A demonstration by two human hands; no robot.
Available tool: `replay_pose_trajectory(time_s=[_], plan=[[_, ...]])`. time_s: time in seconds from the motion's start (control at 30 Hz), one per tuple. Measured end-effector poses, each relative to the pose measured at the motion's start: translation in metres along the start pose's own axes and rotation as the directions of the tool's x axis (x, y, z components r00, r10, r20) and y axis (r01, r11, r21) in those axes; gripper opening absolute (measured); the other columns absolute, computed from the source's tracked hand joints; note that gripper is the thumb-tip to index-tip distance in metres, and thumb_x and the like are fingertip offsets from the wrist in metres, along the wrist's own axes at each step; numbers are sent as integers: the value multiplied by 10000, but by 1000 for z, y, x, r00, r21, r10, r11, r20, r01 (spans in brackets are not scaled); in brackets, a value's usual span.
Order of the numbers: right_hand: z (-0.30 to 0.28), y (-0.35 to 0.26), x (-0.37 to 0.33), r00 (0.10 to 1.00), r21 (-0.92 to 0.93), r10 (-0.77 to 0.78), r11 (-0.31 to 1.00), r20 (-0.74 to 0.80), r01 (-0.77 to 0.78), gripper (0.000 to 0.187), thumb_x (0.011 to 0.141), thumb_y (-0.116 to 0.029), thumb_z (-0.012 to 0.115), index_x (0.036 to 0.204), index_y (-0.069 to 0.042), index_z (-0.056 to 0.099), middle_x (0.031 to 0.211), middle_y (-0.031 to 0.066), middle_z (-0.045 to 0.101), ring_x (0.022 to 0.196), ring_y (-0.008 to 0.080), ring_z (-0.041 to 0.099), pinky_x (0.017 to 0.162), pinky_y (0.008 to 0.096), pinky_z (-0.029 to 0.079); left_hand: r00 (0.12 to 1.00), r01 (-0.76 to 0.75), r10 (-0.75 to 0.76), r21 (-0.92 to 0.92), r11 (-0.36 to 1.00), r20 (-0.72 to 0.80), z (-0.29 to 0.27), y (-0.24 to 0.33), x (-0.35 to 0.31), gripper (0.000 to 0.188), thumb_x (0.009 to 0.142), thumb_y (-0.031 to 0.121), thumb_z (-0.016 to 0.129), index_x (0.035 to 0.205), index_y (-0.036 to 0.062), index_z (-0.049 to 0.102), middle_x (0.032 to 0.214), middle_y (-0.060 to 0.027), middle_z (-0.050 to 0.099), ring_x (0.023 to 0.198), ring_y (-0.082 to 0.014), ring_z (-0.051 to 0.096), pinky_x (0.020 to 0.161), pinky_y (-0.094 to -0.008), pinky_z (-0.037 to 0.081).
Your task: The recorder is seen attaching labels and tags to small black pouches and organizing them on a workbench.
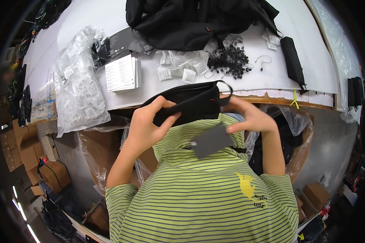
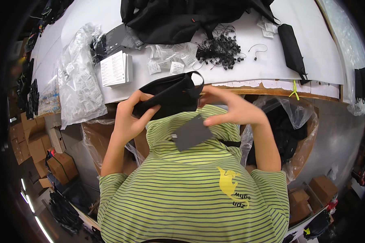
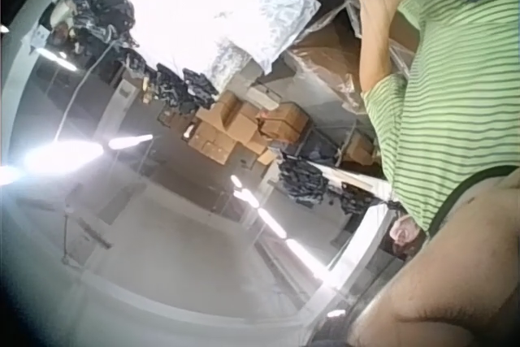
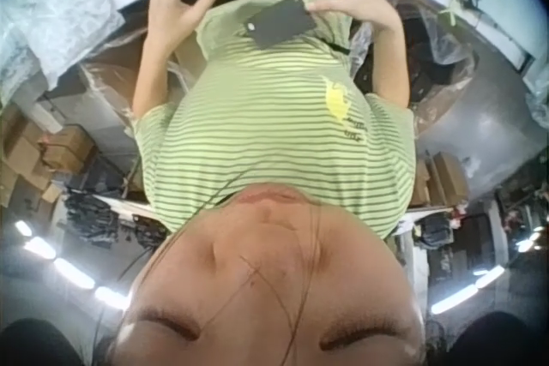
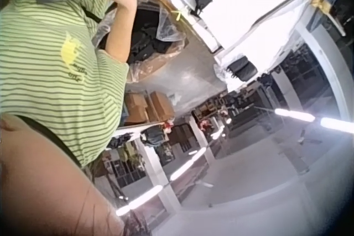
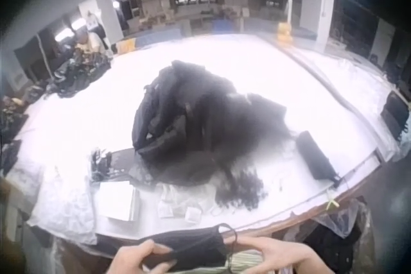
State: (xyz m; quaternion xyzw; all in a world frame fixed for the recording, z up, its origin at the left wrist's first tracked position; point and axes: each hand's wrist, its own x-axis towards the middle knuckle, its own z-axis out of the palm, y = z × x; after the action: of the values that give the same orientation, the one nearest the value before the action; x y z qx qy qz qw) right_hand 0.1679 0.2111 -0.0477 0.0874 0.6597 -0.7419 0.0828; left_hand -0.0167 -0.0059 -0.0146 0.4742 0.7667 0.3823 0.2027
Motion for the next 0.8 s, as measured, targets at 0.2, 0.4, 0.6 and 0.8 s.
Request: replay_pose_trajectory(time_s=[0.2,0.4,0.6,0.8], plan=[[37,37,8,976,390,187,912,-113,-129,763,758,-247,764,1364,-19,359,1237,115,519,1155,205,501,1016,345,367,973,222,-215,-95,970,82,21,-3,-3,265,782,121,683,848,-19,469,753,-148,618,664,-281,614,629,-284,459],[58,34,14,957,358,193,928,-215,-106,758,718,-201,800,1332,1,404,1255,112,526,1105,180,525,961,298,401,890,454,-385,-431,780,242,34,-15,-8,212,842,114,655,833,18,466,714,-51,586,653,-79,533,607,-239,427],[23,42,-3,838,550,313,835,-447,-18,274,808,-99,695,1048,8,616,894,50,660,783,112,625,726,245,501,808,575,-424,-700,423,408,24,-37,-10,367,888,106,621,1210,-49,537,1004,-40,646,894,-63,575,811,-191,451],[-19,24,-22,904,576,210,816,-372,47,303,844,-144,667,1084,-11,538,752,92,651,570,115,589,527,231,474,777,620,-246,-634,463,580,6,-37,-18,270,895,127,621,1093,-54,599,978,-7,639,861,-45,551,786,-196,446]])
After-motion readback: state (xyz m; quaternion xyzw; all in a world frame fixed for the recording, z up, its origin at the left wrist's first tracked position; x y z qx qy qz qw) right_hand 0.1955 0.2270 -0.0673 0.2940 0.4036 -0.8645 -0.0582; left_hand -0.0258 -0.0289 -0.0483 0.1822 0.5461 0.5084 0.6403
